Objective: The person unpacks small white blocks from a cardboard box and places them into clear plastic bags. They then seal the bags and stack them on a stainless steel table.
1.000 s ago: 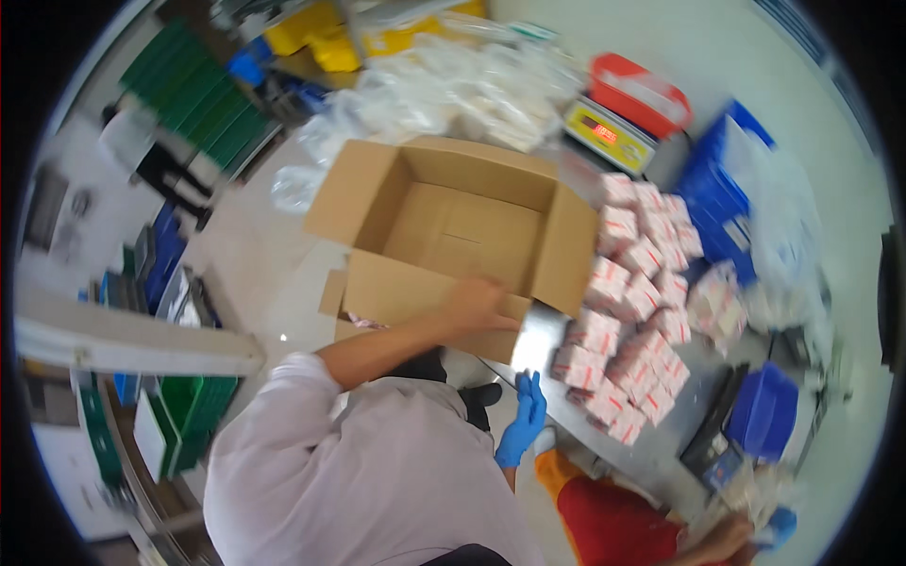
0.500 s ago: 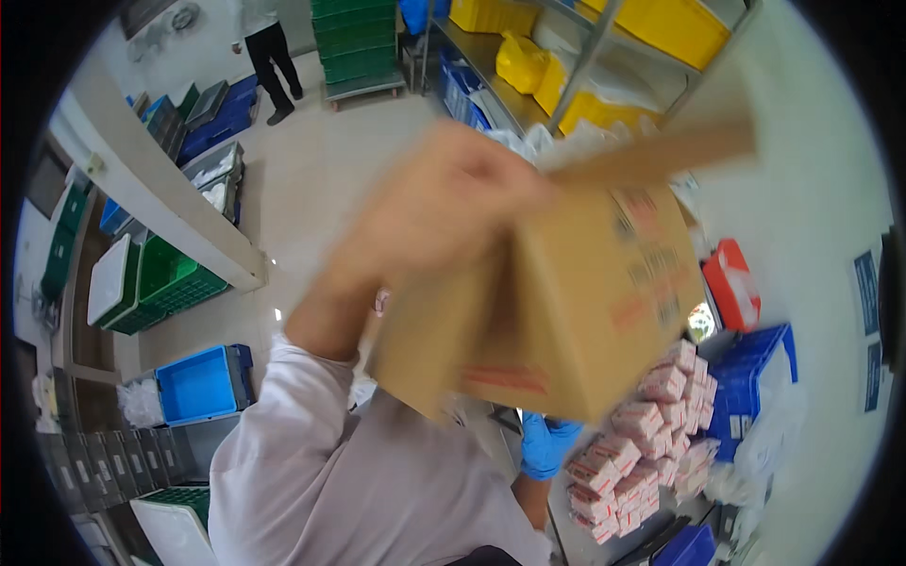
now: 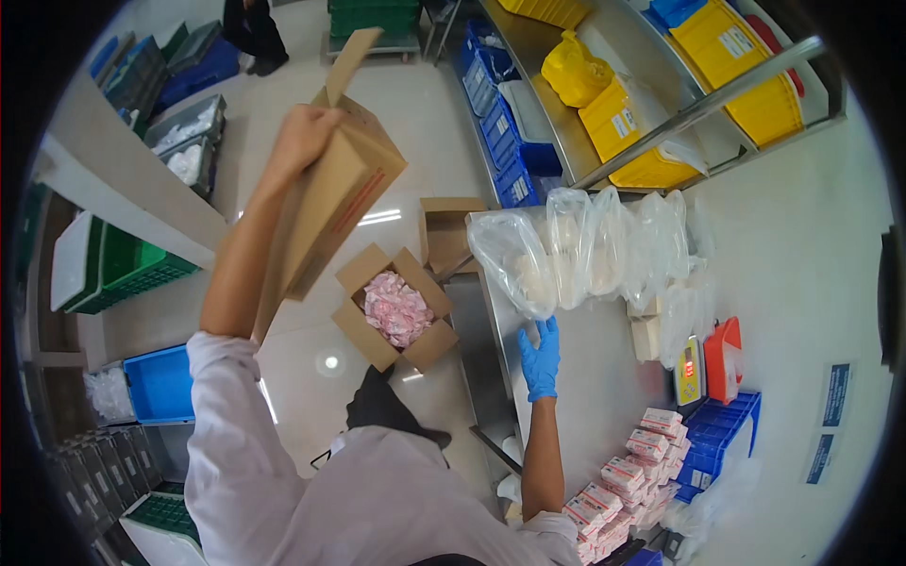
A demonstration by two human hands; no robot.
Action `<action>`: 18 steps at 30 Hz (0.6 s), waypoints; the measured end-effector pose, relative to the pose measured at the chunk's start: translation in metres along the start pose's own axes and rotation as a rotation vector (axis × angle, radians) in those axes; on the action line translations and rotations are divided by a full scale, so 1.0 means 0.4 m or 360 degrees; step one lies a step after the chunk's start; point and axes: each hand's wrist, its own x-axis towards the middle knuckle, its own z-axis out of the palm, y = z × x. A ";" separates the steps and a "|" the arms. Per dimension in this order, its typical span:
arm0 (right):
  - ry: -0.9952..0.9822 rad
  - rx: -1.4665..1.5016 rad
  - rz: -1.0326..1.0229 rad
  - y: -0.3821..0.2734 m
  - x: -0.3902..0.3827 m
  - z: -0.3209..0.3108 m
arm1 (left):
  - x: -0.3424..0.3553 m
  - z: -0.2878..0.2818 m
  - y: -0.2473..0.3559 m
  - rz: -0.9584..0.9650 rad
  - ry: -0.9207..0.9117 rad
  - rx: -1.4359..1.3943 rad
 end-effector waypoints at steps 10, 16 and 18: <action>-0.0230 -0.0458 0.0214 0.060 0.028 0.122 | 0.352 0.829 -0.196 0.0290 -0.0209 0.0239; -0.0305 -0.0246 0.0002 0.108 0.106 0.139 | 0.392 1.275 -0.317 -0.0345 -0.0529 -0.0472; -0.0332 -0.0465 0.0247 0.151 -0.001 0.138 | 0.228 1.278 -0.177 -0.0419 -0.1033 -0.1220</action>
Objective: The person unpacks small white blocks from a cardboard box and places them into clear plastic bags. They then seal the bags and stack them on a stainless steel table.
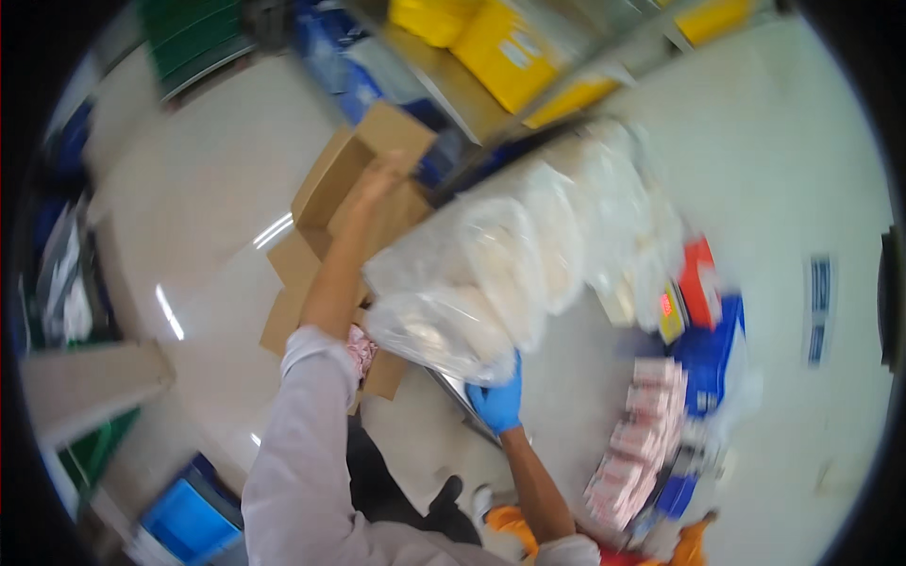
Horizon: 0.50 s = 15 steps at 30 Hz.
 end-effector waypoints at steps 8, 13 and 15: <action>0.0349 0.0155 0.0045 -0.048 0.004 -0.089 | -0.600 -0.159 -0.093 0.0368 0.0857 0.0046; 0.0926 0.2222 0.0701 -0.125 -0.175 -0.117 | -1.062 0.093 0.008 0.0294 -0.0222 0.0265; 0.1151 0.2580 0.0524 -0.153 -0.249 -0.231 | -1.199 0.311 0.102 0.0737 -0.0817 0.0505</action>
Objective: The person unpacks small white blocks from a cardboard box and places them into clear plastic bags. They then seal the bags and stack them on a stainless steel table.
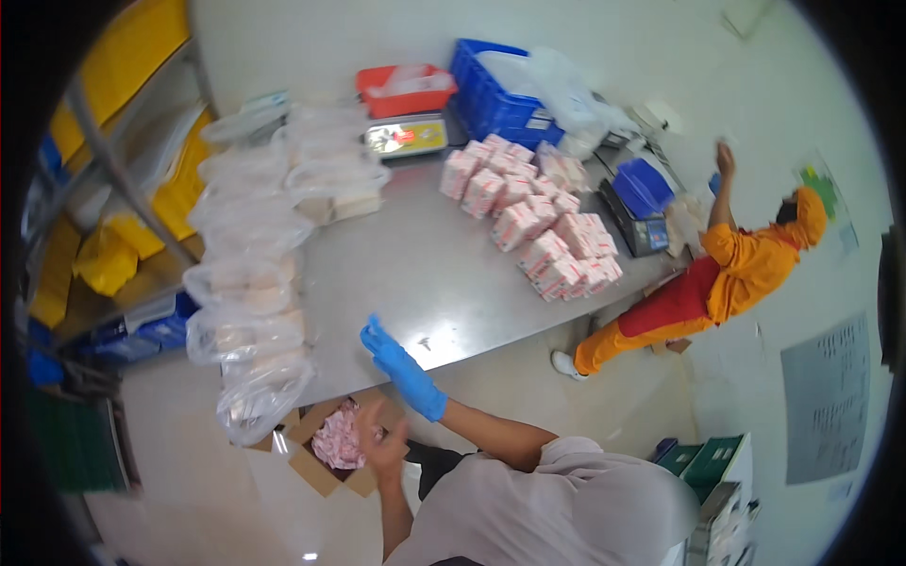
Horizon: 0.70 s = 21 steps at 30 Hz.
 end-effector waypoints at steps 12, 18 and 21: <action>0.0663 -0.0363 -0.1210 -0.581 -0.044 -0.626 | 0.071 0.715 0.343 0.0476 -0.1460 -0.0442; 0.0563 -0.0865 -0.1265 -0.772 -0.223 -0.968 | 0.055 0.981 0.388 0.0407 -0.1699 -0.0665; 0.1096 -0.0684 -0.0997 -0.783 -0.251 -1.251 | 0.063 1.049 0.241 0.0200 -0.1452 -0.0432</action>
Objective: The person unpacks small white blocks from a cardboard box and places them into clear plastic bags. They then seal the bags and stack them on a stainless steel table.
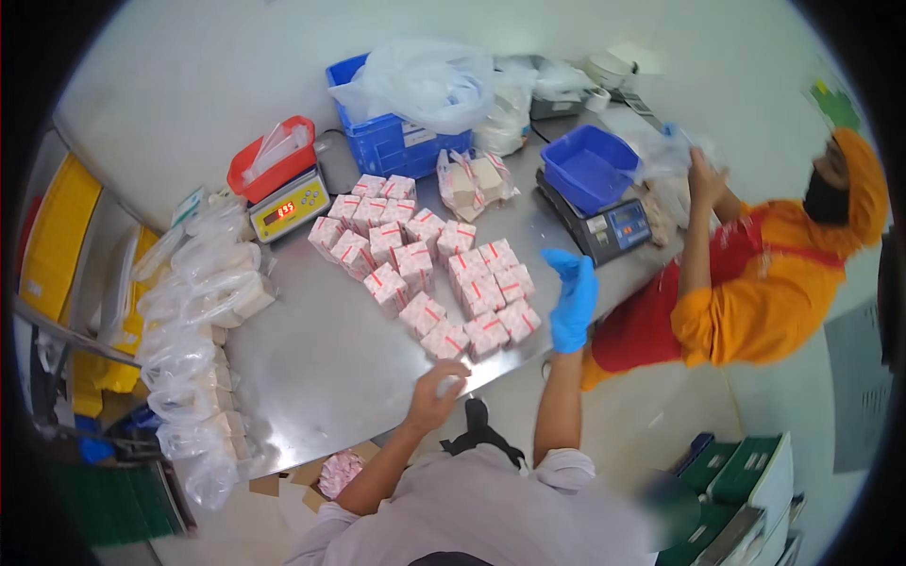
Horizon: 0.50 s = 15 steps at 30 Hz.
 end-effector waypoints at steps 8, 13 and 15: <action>-0.0655 -0.0008 0.0604 0.578 0.221 0.080 | -0.087 0.020 -0.289 -0.0416 0.0316 0.1003; -0.0750 0.0154 0.0724 0.576 0.215 0.193 | -0.019 0.071 -0.336 -0.0541 0.0618 0.0570; -0.0732 0.0245 0.0738 0.562 0.195 0.221 | -0.003 0.044 -0.326 -0.0571 0.0729 0.0003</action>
